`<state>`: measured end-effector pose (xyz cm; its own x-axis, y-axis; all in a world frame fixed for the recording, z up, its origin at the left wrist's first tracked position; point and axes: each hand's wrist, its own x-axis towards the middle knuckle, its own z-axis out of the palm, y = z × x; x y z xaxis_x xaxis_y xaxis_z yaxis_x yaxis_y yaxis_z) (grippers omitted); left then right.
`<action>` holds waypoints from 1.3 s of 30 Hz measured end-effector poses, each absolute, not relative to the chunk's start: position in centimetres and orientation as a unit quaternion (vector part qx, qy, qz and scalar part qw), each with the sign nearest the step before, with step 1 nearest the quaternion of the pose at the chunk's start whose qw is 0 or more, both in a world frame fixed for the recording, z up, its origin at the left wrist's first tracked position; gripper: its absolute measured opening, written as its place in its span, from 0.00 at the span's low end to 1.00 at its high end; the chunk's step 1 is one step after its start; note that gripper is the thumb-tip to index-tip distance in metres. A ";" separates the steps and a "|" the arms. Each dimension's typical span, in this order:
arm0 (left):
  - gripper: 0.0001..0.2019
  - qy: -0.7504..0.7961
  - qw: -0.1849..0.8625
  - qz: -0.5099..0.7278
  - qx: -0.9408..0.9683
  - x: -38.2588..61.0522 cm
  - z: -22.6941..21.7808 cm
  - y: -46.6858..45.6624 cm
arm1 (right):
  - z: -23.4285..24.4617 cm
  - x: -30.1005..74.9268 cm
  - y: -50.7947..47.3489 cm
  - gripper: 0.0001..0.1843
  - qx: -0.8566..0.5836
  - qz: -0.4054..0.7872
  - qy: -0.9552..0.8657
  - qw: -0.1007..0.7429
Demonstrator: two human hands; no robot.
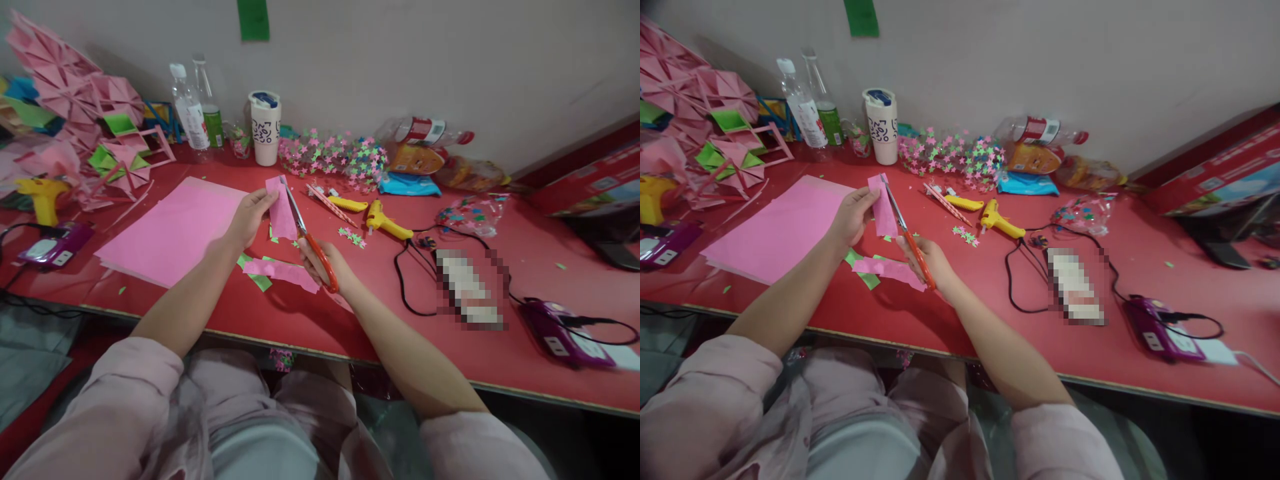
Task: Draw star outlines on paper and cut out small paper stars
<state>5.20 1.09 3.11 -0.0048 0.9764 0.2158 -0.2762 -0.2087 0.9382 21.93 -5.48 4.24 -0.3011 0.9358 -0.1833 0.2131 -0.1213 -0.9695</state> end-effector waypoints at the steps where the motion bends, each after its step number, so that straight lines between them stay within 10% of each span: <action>1: 0.14 0.369 0.512 0.610 0.480 5.1 3.1 1.2 | 4.1 22.0 -5.4 0.26 -0.495 0.562 -0.580 0.322; 39: 0.07 0.354 0.484 0.698 0.390 4.1 3.8 1.8 | 3.7 22.1 -5.1 0.23 -0.499 0.582 -0.533 0.358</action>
